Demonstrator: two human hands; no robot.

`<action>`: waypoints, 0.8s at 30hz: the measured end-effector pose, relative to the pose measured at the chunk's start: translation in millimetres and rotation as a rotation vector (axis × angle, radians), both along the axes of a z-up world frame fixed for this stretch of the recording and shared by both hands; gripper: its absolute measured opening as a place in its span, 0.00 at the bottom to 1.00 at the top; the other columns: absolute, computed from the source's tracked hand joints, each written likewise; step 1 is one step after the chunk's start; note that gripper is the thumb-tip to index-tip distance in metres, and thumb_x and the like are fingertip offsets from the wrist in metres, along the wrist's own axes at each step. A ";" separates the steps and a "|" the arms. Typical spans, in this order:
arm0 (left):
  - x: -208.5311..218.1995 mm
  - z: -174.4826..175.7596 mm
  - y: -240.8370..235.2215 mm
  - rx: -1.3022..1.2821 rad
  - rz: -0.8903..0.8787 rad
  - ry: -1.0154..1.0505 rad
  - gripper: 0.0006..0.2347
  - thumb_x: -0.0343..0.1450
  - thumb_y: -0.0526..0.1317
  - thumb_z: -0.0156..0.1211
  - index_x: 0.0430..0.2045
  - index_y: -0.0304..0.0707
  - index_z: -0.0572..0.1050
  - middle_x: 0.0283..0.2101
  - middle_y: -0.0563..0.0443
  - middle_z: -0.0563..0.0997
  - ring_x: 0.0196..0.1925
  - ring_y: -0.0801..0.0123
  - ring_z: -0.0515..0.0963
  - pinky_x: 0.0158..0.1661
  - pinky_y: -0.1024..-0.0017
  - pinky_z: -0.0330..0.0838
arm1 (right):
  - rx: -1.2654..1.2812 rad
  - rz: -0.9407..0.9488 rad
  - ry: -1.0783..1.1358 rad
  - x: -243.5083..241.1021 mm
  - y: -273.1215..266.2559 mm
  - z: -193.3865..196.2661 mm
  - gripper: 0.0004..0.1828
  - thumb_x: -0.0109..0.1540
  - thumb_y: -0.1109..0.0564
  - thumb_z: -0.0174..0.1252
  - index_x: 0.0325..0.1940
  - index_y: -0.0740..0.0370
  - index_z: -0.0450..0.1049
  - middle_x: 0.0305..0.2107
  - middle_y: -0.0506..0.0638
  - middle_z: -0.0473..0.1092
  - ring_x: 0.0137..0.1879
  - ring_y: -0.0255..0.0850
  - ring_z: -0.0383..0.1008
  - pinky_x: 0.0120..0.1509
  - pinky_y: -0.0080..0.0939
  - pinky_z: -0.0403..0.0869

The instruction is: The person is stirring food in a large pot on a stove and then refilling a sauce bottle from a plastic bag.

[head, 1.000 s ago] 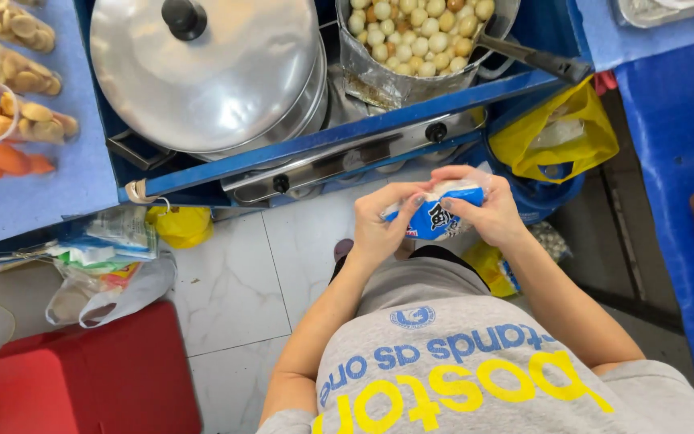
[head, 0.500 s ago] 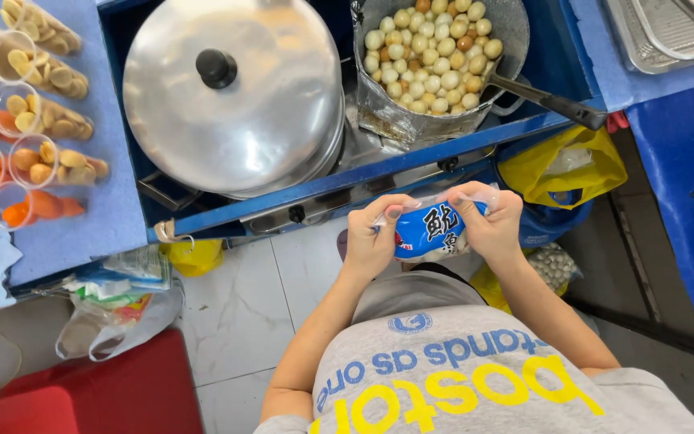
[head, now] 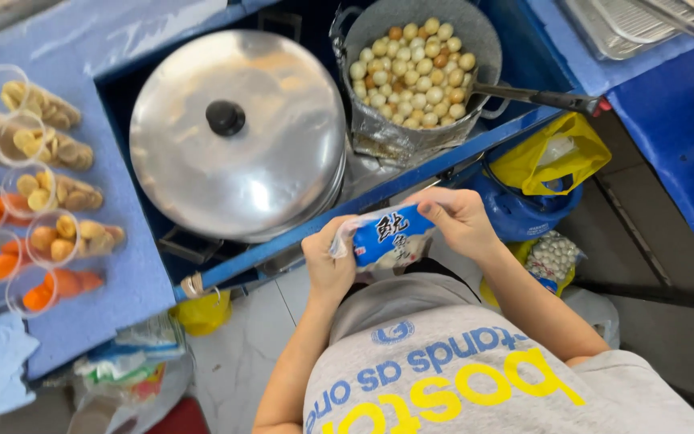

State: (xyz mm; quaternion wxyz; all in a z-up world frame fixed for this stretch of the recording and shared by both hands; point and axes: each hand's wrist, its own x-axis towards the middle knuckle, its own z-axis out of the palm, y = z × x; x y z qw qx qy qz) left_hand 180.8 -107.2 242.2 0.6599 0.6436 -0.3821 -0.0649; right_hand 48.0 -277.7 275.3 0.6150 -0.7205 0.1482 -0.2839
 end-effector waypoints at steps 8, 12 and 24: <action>6.9 9.6 1.0 0.083 -0.143 0.023 0.13 0.78 0.43 0.52 0.34 0.43 0.85 0.13 0.55 0.76 0.13 0.74 0.70 0.20 0.77 0.68 | 0.034 -0.145 -0.054 12.5 -7.3 0.8 0.14 0.70 0.55 0.56 0.35 0.61 0.83 0.13 0.42 0.63 0.22 0.27 0.55 0.30 0.22 0.62; 12.6 35.3 -4.7 0.099 -0.371 0.091 0.23 0.78 0.56 0.43 0.58 0.41 0.75 0.53 0.45 0.82 0.56 0.60 0.78 0.54 0.60 0.72 | -0.102 -0.201 -0.002 -11.6 -29.5 17.6 0.15 0.71 0.55 0.54 0.35 0.60 0.82 0.12 0.39 0.57 0.24 0.25 0.50 0.28 0.21 0.56; 27.5 -18.0 -78.5 0.328 -0.266 -0.101 0.17 0.76 0.37 0.57 0.59 0.32 0.71 0.54 0.42 0.82 0.56 0.56 0.82 0.57 0.61 0.74 | -0.182 -1.272 -0.008 -257.9 -80.1 -3.5 0.10 0.69 0.69 0.58 0.38 0.58 0.80 0.33 0.46 0.75 0.42 0.33 0.71 0.56 0.34 0.72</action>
